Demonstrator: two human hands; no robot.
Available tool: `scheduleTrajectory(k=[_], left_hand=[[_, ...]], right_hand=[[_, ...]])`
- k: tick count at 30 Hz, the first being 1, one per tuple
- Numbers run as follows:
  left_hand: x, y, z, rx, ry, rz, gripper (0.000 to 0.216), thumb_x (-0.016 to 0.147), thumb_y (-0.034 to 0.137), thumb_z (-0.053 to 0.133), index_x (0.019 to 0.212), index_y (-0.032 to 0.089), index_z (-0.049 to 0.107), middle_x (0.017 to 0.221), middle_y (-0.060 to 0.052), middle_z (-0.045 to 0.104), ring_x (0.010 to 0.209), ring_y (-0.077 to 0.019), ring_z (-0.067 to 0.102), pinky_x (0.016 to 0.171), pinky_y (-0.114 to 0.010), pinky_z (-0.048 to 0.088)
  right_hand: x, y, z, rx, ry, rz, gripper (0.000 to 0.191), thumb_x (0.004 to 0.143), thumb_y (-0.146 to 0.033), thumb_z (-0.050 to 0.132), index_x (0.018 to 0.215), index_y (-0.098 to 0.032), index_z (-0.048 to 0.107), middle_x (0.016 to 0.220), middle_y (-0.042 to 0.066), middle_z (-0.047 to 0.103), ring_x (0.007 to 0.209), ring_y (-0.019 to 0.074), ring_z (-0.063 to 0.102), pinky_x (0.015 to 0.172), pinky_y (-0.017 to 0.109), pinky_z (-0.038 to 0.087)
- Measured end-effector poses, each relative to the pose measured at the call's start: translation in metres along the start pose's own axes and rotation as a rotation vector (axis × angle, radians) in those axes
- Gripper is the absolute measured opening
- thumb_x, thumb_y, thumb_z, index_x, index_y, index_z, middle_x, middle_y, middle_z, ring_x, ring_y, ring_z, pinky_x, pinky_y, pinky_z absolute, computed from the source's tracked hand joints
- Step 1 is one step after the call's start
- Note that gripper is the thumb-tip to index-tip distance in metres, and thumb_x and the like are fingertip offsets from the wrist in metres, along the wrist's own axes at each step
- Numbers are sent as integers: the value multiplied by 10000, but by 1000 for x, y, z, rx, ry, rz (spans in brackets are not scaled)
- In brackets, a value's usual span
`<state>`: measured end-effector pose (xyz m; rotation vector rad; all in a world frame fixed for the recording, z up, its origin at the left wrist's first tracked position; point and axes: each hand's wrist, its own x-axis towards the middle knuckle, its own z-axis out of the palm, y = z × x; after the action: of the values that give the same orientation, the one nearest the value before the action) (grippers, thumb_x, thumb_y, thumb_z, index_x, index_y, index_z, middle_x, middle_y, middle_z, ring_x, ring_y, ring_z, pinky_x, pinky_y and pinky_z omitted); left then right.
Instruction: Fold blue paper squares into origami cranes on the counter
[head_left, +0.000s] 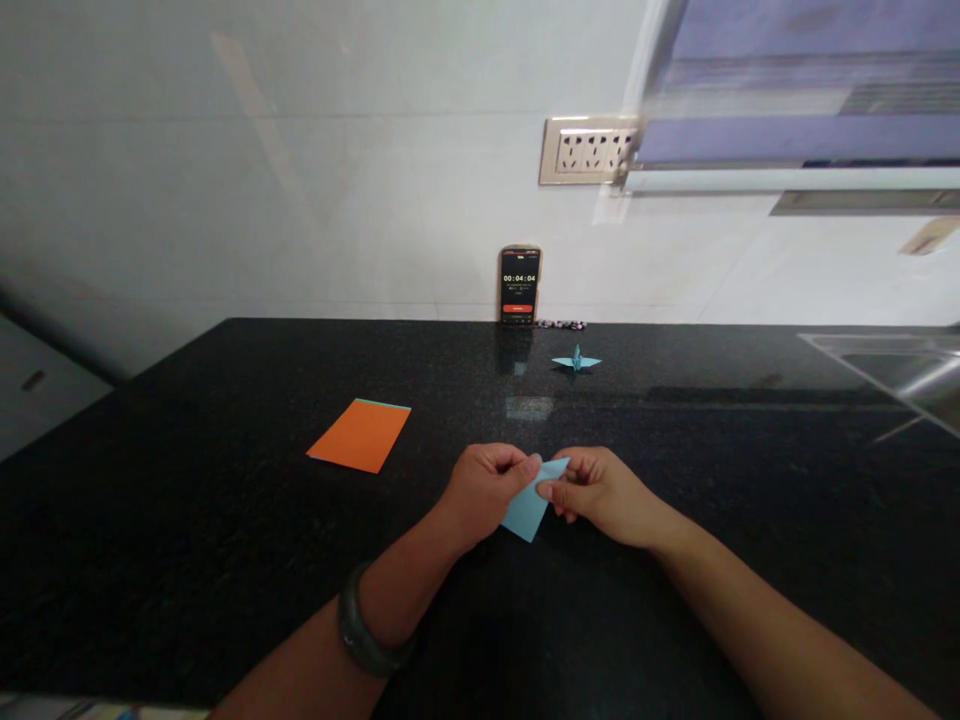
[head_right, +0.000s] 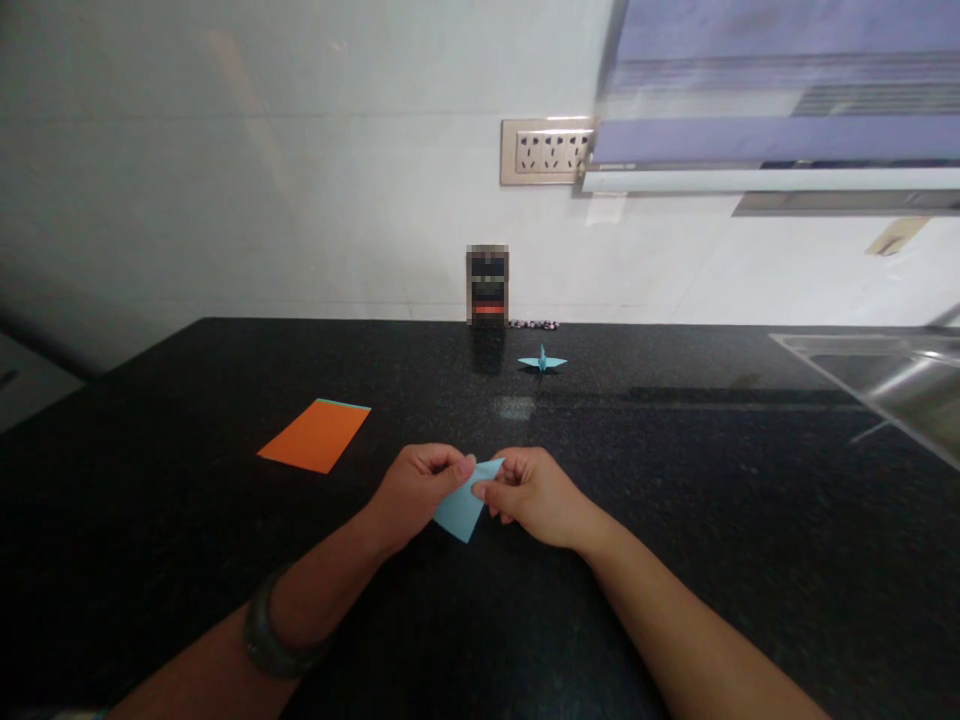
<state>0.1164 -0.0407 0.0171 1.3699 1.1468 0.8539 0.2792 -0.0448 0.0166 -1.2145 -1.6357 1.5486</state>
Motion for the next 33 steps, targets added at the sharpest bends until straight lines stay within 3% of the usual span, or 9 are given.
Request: scheduleTrajectory(k=[4,10,18,23,29,33], left_hand=[[2,3,-5,-65,-19,-62,534,776,576,351,643,130,615,493,-2,509,433,-98,430,418,-222,304],[2,-3,-8,89,-72,18,303,664,437,610,664,135,607,543,8,540,489,-96,455,450,-208,321],[1,-2,-7,112,-43,60,250,682,376,597,621,136,631,507,15,517,463,-86,432,440,-206,313],[-1,0,-4,167,-54,100,238,690,358,586,609,141,644,507,17,520,479,-88,438,454,-208,319],[-4,2,-2,13,-80,-36,224,661,354,620,617,134,636,490,23,515,449,-79,431,434,-203,306],[-5,9,-5,-71,-2,-86,213,628,335,652,575,130,620,475,31,500,435,-70,414,427,-201,288]], right_hand=[[0,2,-3,4,27,1,254,687,-368,639,630,-149,525,517,-36,517,442,62,457,438,193,375],[0,2,-4,32,54,-6,280,675,-395,645,640,-144,526,522,-36,516,443,57,452,434,189,371],[-2,4,-3,-36,120,-113,260,696,-400,636,771,-171,539,583,-34,515,488,76,451,444,196,339],[-1,1,-2,-132,185,-126,252,750,-393,563,654,-160,564,583,-10,520,522,93,454,481,216,366],[-4,-4,-10,-72,134,-90,255,729,-394,582,670,-146,601,582,2,551,513,96,475,492,229,394],[-4,-7,-26,26,303,-54,283,645,-408,659,576,-148,569,546,1,537,488,91,471,479,229,411]])
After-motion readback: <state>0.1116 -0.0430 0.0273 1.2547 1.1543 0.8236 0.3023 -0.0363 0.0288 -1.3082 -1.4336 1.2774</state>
